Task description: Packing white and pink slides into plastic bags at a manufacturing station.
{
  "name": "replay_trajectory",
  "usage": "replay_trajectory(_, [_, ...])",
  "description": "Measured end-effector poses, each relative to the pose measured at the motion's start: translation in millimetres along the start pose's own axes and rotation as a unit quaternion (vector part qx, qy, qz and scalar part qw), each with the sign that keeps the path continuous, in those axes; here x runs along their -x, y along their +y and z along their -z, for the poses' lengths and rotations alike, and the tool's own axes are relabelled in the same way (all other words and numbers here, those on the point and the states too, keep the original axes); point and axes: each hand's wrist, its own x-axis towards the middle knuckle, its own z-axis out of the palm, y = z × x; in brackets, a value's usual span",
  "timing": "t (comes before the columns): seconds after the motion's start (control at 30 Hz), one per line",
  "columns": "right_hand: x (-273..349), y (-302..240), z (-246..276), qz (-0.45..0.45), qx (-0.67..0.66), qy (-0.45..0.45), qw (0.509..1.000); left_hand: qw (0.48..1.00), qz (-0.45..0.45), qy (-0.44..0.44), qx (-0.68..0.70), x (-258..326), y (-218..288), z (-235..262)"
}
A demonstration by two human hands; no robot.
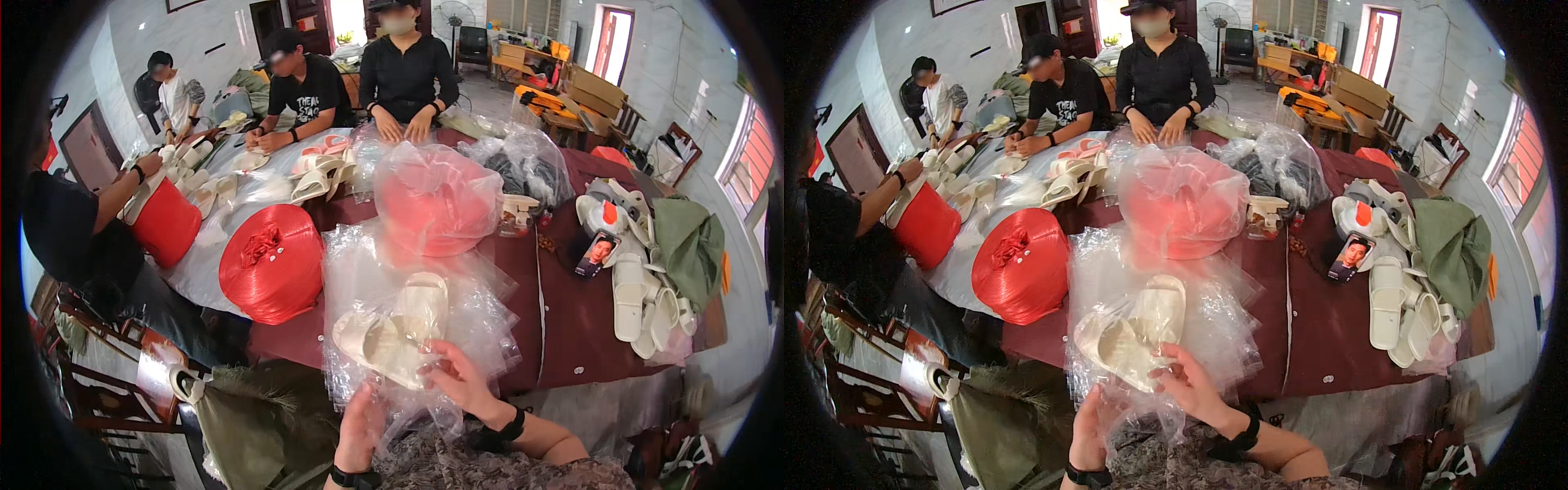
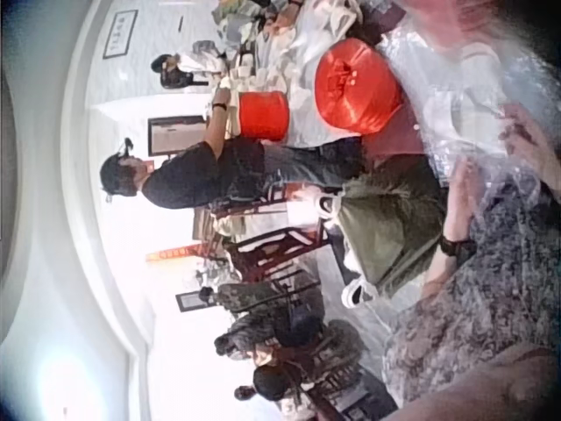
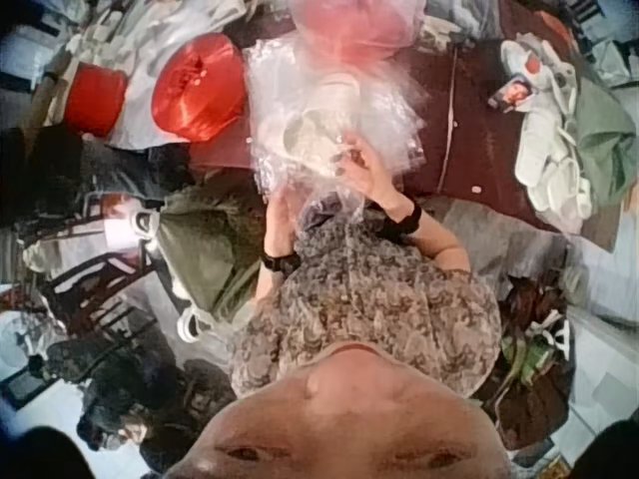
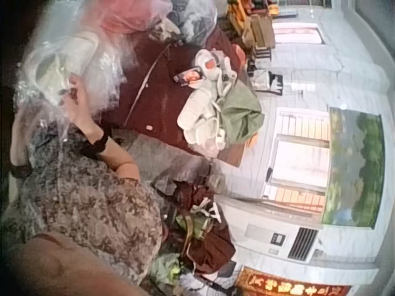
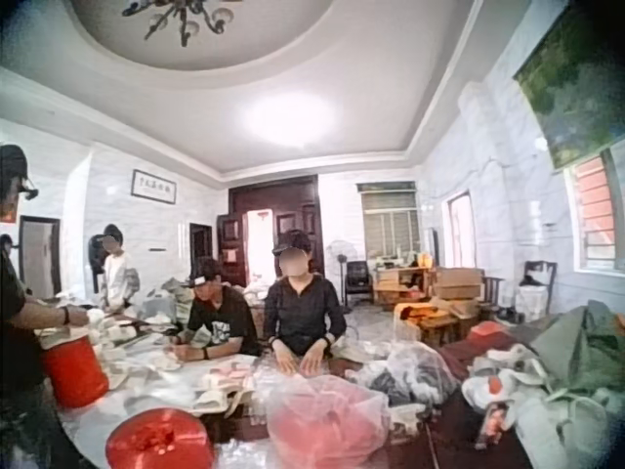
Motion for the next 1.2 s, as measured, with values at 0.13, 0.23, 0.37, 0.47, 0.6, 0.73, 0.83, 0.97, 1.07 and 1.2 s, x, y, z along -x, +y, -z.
replay_trajectory(0.13, [9,-3,-26,-0.004,0.130,-0.059,0.990,0.999,-0.040,-0.021,-0.013,0,-15,-4])
replay_trajectory(0.23, [4,-10,-24,0.051,0.108,-0.175,0.977,0.998,0.003,0.017,-0.056,0,-7,2])
replay_trajectory(0.37, [2,-21,-11,0.007,0.143,-0.291,0.946,0.992,-0.020,0.057,-0.115,-7,-13,16])
replay_trajectory(0.47, [7,-36,0,-0.011,0.160,-0.222,0.962,0.986,-0.053,0.078,-0.134,-12,-22,18])
replay_trajectory(0.6, [-5,-65,16,-0.079,0.192,-0.206,0.956,0.991,-0.018,0.124,-0.052,-3,-13,31])
replay_trajectory(0.73, [-16,-46,26,0.100,0.326,-0.068,0.938,0.990,-0.021,0.142,-0.005,16,-2,48])
replay_trajectory(0.83, [-24,-38,33,0.159,0.433,0.038,0.887,0.977,-0.072,0.199,0.017,36,20,56])
replay_trajectory(0.97, [-20,-5,56,0.098,0.513,0.000,0.853,0.903,-0.215,0.368,-0.053,76,38,120])
replay_trajectory(1.07, [-20,1,45,0.121,0.565,-0.043,0.815,0.766,-0.421,0.426,-0.233,95,36,181])
replay_trajectory(1.2, [-20,11,49,0.108,0.531,-0.027,0.840,0.485,-0.140,0.557,-0.659,114,19,241])
